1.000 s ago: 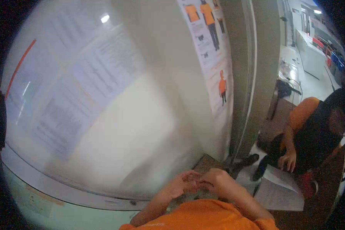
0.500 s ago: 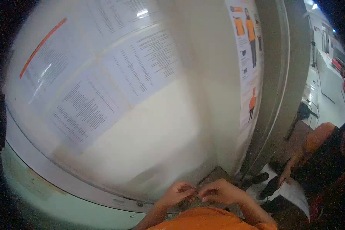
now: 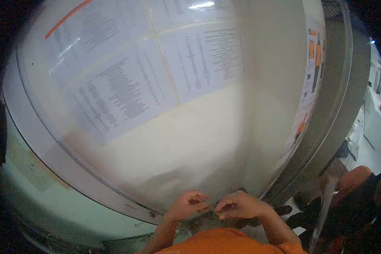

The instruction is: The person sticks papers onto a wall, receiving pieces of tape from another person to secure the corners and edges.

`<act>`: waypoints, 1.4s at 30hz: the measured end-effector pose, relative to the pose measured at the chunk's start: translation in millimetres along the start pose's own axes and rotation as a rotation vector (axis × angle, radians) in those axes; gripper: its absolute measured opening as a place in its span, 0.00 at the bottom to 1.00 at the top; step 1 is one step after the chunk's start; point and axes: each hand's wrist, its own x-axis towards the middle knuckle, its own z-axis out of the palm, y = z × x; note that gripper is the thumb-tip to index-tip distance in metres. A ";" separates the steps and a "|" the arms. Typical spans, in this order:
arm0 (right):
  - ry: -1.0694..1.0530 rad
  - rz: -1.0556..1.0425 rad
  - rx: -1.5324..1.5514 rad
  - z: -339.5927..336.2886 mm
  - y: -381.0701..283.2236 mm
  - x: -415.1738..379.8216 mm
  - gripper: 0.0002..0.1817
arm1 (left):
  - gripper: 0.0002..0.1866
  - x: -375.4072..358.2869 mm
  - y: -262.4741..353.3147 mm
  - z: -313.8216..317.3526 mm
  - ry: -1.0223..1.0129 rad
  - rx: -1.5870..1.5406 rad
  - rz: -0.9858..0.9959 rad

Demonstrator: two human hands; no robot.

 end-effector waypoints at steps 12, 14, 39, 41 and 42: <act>0.418 0.035 -0.198 9.3 -14.7 46.1 0.14 | 0.15 -24.2 65.6 8.5 0.458 0.698 0.333; 0.425 0.047 -0.297 -3.8 -29.9 51.3 0.13 | 0.12 -17.1 74.3 11.9 0.591 0.766 0.359; 0.853 -0.567 -0.961 -339.0 -274.1 174.1 0.21 | 0.26 167.5 408.4 -60.5 0.904 2.240 1.355; 0.966 -0.528 -1.000 -339.5 -272.5 181.3 0.22 | 0.25 168.2 409.3 -61.8 0.897 2.198 1.392; 0.964 -0.530 -0.996 -342.0 -272.0 183.0 0.22 | 0.25 168.2 409.4 -61.9 0.897 2.201 1.388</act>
